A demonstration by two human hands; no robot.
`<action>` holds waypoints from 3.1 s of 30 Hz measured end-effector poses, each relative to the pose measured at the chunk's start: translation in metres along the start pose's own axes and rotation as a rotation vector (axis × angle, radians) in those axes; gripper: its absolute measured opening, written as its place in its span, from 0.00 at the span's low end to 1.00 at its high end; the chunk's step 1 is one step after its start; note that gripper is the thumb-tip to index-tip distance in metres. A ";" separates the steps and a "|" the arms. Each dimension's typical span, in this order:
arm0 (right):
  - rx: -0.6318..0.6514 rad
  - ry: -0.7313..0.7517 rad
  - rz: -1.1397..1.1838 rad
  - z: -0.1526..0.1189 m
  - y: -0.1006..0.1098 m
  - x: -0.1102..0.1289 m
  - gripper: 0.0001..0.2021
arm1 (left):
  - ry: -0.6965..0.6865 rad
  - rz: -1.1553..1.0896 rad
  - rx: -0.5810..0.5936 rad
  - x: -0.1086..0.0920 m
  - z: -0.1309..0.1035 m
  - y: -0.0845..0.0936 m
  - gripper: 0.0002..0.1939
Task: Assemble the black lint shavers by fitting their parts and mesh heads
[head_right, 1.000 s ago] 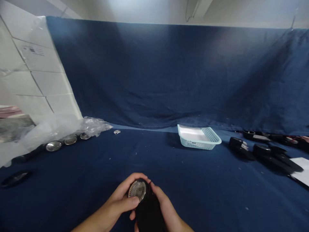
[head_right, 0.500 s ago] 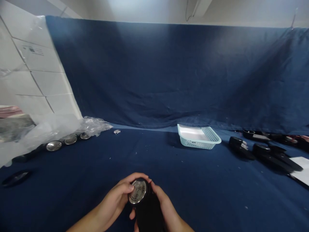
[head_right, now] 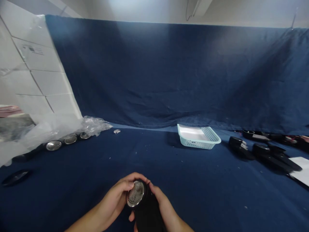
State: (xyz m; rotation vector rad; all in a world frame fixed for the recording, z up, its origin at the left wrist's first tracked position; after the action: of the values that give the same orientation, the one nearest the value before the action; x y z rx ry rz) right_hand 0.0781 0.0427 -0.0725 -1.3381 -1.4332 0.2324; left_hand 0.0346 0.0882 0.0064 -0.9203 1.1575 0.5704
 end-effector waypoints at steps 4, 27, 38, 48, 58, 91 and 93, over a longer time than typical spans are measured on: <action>-0.082 0.048 0.013 -0.006 0.001 0.003 0.39 | 0.015 0.025 -0.001 0.000 0.000 0.002 0.14; -0.134 0.023 0.069 -0.006 0.000 -0.001 0.36 | 0.004 0.083 0.144 -0.008 -0.006 -0.014 0.17; -0.090 -0.051 0.015 -0.011 -0.006 -0.004 0.41 | -0.010 0.039 0.123 -0.009 -0.003 -0.014 0.17; -0.084 -0.014 0.018 -0.014 -0.010 0.000 0.39 | -0.015 0.021 0.128 -0.006 -0.004 -0.012 0.20; -0.161 0.343 0.068 -0.023 -0.004 0.051 0.12 | 0.001 0.015 0.124 -0.003 -0.003 -0.009 0.22; -0.095 -0.023 0.072 -0.012 -0.007 0.001 0.40 | -0.081 0.100 0.243 -0.002 -0.008 -0.014 0.31; -0.097 -0.031 0.071 -0.012 -0.007 0.001 0.41 | -0.063 0.096 0.241 -0.001 -0.008 -0.014 0.32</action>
State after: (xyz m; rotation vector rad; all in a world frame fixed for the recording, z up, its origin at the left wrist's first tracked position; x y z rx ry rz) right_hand 0.0834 0.0347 -0.0625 -1.4714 -1.4401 0.2334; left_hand 0.0413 0.0742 0.0109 -0.6395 1.1886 0.5209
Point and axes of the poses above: each hand's wrist, its own z-axis towards the middle knuckle, its own y-axis out of the back of the hand, x = y × z, the point moved 9 cm from there along z, towards the middle knuckle, and after that the axes turned 11 degrees about -y, right-handed, at the moved point
